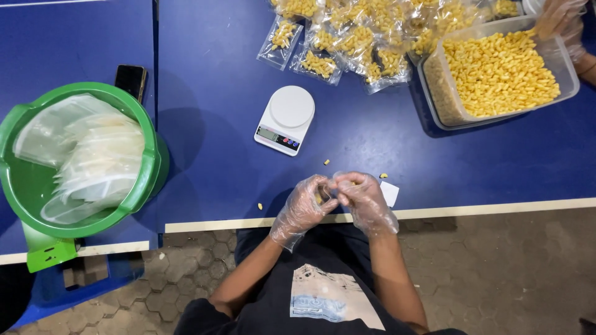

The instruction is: Manually weighing and packaging small yellow snack items into individual plastic bags at a workstation.

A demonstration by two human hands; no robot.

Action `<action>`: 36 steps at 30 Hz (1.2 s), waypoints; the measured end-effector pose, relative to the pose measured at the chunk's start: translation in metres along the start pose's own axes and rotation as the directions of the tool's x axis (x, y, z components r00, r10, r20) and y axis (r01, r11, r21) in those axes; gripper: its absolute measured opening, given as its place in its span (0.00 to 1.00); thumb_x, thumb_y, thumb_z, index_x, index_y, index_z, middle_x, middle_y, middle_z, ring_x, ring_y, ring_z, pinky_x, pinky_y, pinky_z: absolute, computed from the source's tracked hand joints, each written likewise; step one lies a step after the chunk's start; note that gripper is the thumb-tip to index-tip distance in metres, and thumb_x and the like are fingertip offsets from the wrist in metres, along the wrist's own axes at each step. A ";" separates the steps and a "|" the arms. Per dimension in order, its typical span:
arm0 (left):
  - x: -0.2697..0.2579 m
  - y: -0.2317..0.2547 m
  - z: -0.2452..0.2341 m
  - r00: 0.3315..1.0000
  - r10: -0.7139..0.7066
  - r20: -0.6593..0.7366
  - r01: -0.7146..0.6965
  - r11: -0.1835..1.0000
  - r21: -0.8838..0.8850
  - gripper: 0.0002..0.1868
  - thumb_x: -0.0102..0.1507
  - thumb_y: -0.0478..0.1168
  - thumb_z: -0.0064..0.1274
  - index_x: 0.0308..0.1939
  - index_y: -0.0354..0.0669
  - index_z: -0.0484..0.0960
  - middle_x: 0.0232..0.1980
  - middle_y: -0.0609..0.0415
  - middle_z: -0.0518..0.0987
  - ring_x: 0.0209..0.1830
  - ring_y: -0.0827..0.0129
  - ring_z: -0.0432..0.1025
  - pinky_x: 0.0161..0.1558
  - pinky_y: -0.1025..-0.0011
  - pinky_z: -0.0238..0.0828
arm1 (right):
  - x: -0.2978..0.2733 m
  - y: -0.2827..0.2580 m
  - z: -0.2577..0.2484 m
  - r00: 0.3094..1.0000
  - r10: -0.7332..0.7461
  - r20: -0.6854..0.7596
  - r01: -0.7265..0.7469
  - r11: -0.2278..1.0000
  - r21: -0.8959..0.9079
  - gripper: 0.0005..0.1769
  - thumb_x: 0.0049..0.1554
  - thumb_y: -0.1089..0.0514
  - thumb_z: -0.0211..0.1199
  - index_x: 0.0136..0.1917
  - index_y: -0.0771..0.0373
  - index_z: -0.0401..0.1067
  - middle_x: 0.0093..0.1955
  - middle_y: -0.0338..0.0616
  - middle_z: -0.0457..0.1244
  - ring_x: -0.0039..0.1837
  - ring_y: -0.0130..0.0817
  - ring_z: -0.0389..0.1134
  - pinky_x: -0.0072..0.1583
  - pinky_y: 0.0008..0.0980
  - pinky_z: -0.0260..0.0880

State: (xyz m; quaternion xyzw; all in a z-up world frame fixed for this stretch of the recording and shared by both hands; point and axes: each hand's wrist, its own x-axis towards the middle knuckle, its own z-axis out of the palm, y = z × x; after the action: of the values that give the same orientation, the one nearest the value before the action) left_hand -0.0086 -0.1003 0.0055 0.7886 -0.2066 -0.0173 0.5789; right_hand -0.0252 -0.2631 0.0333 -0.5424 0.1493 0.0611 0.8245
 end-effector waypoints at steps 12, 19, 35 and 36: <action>0.003 -0.002 -0.012 0.993 0.049 -0.104 -0.053 0.998 -0.037 0.13 0.57 0.45 0.68 0.39 0.46 0.81 0.32 0.53 0.81 0.32 0.56 0.78 0.39 0.65 0.76 | 0.054 0.102 -0.069 0.928 0.274 -0.251 -0.160 0.905 0.395 0.18 0.59 0.62 0.57 0.61 0.72 0.67 0.45 0.56 0.69 0.36 0.36 0.65 0.35 0.26 0.58; -0.001 -0.029 0.007 0.998 -0.060 -0.028 0.060 0.998 0.011 0.18 0.55 0.48 0.71 0.42 0.47 0.82 0.32 0.50 0.83 0.33 0.55 0.80 0.33 0.63 0.76 | -0.002 -0.015 0.005 0.991 -0.049 -0.125 0.065 0.989 0.131 0.18 0.56 0.68 0.52 0.56 0.82 0.73 0.48 0.73 0.68 0.29 0.35 0.59 0.30 0.24 0.55; 0.001 0.009 0.010 0.987 -0.102 0.123 0.102 0.995 0.004 0.15 0.57 0.47 0.64 0.36 0.42 0.78 0.30 0.40 0.80 0.33 0.40 0.76 0.27 0.49 0.71 | -0.029 -0.049 0.042 0.994 -0.006 0.112 0.024 0.988 -0.153 0.20 0.59 0.67 0.58 0.64 0.71 0.74 0.35 0.56 0.67 0.19 0.22 0.58 0.25 0.18 0.54; 0.000 0.010 0.009 0.987 -0.103 0.123 0.104 0.995 0.003 0.15 0.57 0.47 0.64 0.36 0.42 0.78 0.30 0.40 0.80 0.33 0.40 0.76 0.27 0.49 0.71 | -0.029 -0.048 0.040 0.994 -0.005 0.112 0.022 0.988 -0.153 0.20 0.59 0.67 0.58 0.64 0.71 0.74 0.35 0.56 0.67 0.19 0.22 0.58 0.25 0.18 0.54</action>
State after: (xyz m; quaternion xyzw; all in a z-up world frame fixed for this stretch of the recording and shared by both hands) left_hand -0.0138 -0.1106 0.0115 0.7946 -0.2008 -0.0963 0.5648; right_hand -0.0325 -0.2441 0.0990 -0.6013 0.0943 0.0969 0.7875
